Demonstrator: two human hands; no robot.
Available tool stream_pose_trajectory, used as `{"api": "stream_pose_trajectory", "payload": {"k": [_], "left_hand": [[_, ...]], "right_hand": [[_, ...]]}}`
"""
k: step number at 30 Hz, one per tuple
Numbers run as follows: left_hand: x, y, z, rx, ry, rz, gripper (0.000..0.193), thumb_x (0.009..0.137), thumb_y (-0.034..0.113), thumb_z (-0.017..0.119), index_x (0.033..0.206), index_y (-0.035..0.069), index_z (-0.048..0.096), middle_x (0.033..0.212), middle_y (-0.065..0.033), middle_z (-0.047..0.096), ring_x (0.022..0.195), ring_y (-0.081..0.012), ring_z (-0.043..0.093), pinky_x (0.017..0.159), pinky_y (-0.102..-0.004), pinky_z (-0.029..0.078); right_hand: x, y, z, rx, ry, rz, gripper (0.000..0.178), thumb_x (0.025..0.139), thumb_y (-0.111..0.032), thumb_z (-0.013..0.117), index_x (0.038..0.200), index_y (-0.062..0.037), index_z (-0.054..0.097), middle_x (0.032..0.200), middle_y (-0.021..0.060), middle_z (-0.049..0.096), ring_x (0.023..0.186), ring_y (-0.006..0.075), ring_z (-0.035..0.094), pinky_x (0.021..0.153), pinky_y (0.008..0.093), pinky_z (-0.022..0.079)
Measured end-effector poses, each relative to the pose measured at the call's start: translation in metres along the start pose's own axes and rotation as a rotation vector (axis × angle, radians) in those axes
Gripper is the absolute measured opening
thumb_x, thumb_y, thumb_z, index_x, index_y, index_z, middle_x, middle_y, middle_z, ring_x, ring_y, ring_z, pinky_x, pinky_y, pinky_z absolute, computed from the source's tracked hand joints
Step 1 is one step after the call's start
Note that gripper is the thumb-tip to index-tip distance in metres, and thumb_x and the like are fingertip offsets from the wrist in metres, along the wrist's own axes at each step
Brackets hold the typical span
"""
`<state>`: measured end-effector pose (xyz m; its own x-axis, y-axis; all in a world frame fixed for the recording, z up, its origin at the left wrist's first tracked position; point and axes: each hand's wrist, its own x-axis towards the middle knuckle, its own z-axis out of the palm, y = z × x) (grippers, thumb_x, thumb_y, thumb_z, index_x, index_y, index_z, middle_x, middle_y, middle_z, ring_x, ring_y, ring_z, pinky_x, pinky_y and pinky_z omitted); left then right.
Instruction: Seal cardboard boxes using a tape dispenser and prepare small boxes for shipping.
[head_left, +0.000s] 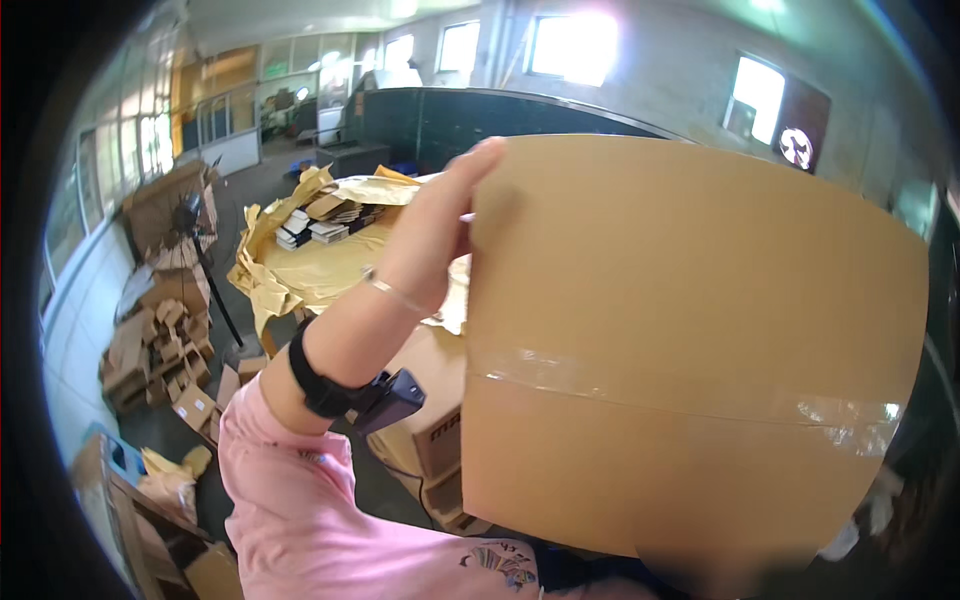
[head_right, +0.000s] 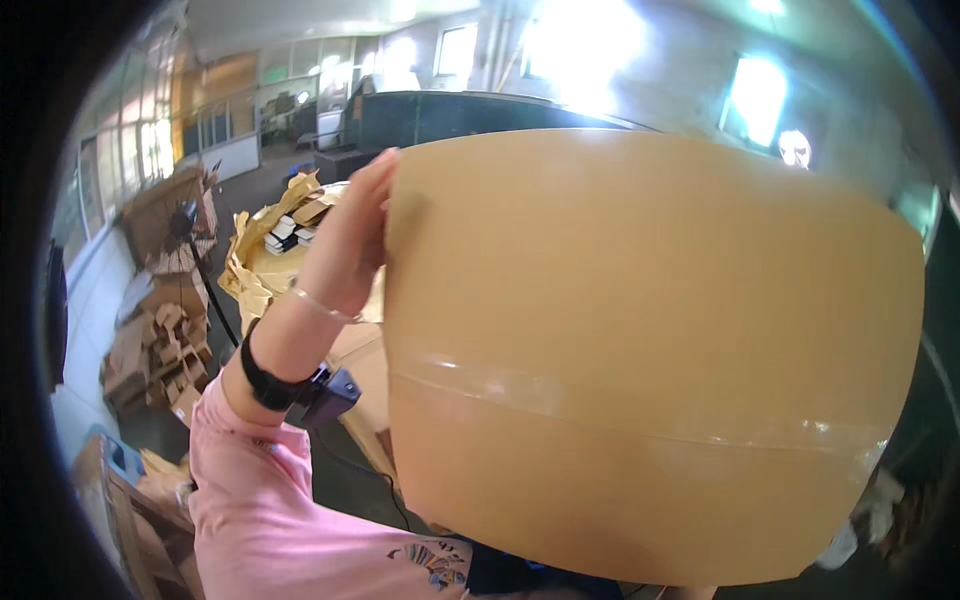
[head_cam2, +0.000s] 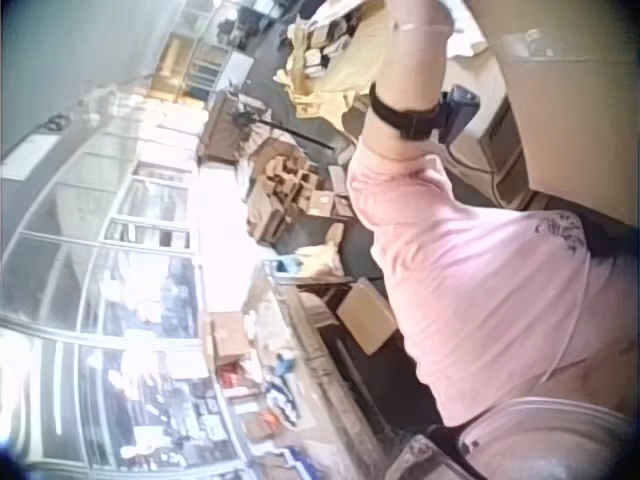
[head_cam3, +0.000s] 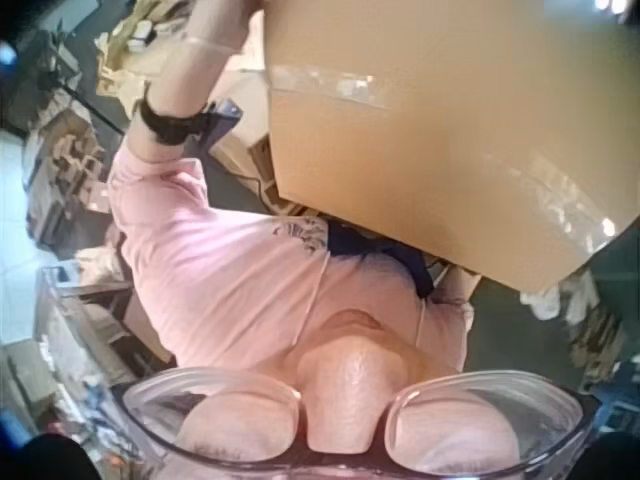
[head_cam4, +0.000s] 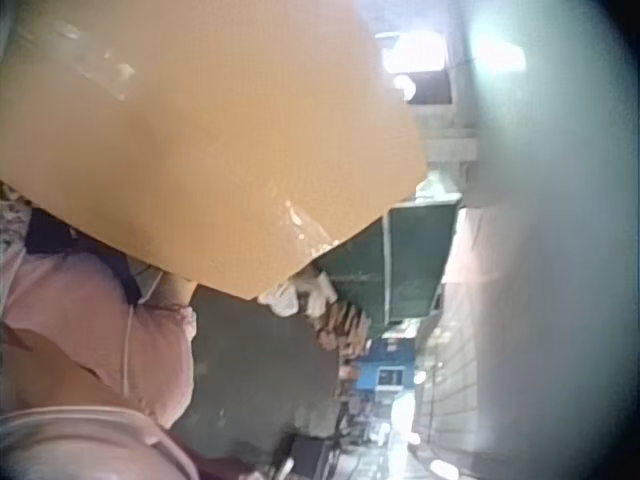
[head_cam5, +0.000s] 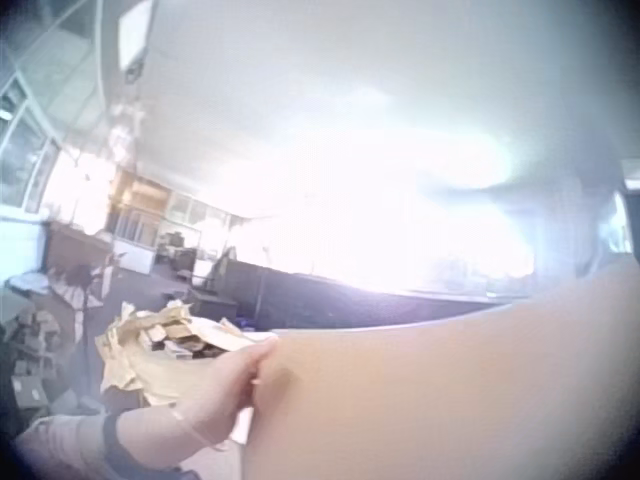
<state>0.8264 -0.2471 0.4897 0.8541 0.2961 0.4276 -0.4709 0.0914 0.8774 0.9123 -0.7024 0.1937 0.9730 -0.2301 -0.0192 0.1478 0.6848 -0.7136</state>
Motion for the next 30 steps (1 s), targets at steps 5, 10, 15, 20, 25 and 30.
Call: {"api": "stream_pose_trajectory", "payload": {"k": [5,10,15,20,25,30], "left_hand": [[0.083,-0.021,0.015,0.042,0.05,0.136,0.048,0.079,0.048,0.052,0.105,0.008,0.059,0.094,-0.0018,0.059,0.086,-0.01,0.051,0.074,-0.0242,0.039],[0.167,-0.036,0.001,0.163,0.247,0.12,0.054,0.075,0.049,0.056,0.103,0.003,0.06,0.092,-0.0066,0.06,0.084,-0.0152,0.055,0.071,-0.0267,0.042],[0.235,-0.089,-0.028,0.142,0.429,0.103,0.056,0.077,0.054,0.052,0.103,0.005,0.06,0.087,-0.0068,0.062,0.075,-0.017,0.059,0.069,-0.0298,0.045],[0.241,-0.205,-0.001,0.202,0.212,-0.185,0.086,0.08,0.065,0.037,0.139,0.007,0.012,0.141,-0.015,0.02,0.131,-0.0266,0.017,0.105,-0.038,0.016],[0.231,-0.313,0.01,0.905,0.495,0.226,0.091,0.078,0.034,0.063,0.139,0.006,0.002,0.14,-0.0202,0.019,0.131,-0.0304,0.017,0.107,-0.0361,0.016],[0.234,-0.309,-0.026,0.821,0.639,0.123,0.094,0.067,0.001,0.068,0.137,0.004,0.005,0.137,-0.0215,0.023,0.126,-0.0313,0.028,0.103,-0.0323,0.026]], "right_hand": [[0.131,-0.016,0.093,-0.061,-0.114,-0.018,0.049,0.084,-0.041,0.051,0.115,-0.0031,0.049,0.116,0.0107,0.051,0.104,0.02,0.049,0.093,0.0314,0.034],[0.258,0.011,0.184,-0.1,-0.263,0.047,0.052,0.084,-0.043,0.051,0.117,-0.0031,0.048,0.118,0.0106,0.05,0.106,0.0197,0.047,0.095,0.0312,0.033],[0.378,0.034,0.307,-0.133,-0.461,0.139,0.055,0.083,-0.045,0.05,0.119,-0.003,0.046,0.12,0.0105,0.049,0.108,0.0194,0.046,0.096,0.0309,0.032],[0.47,0.082,0.399,-0.209,-0.625,0.342,0.074,0.082,-0.056,0.044,0.131,-0.0027,0.031,0.135,0.0092,0.033,0.124,0.0182,0.029,0.104,0.0309,0.018],[0.515,0.195,0.415,-0.266,-0.787,0.066,0.068,0.088,-0.049,0.039,0.138,-0.0062,0.019,0.141,0.0079,0.023,0.129,0.0178,0.02,0.106,0.0296,0.012],[0.502,0.218,0.432,0.68,-0.387,0.538,0.056,0.091,-0.037,0.033,0.137,-0.0078,0.021,0.137,0.0069,0.03,0.124,0.0173,0.028,0.104,0.0279,0.019]]}}
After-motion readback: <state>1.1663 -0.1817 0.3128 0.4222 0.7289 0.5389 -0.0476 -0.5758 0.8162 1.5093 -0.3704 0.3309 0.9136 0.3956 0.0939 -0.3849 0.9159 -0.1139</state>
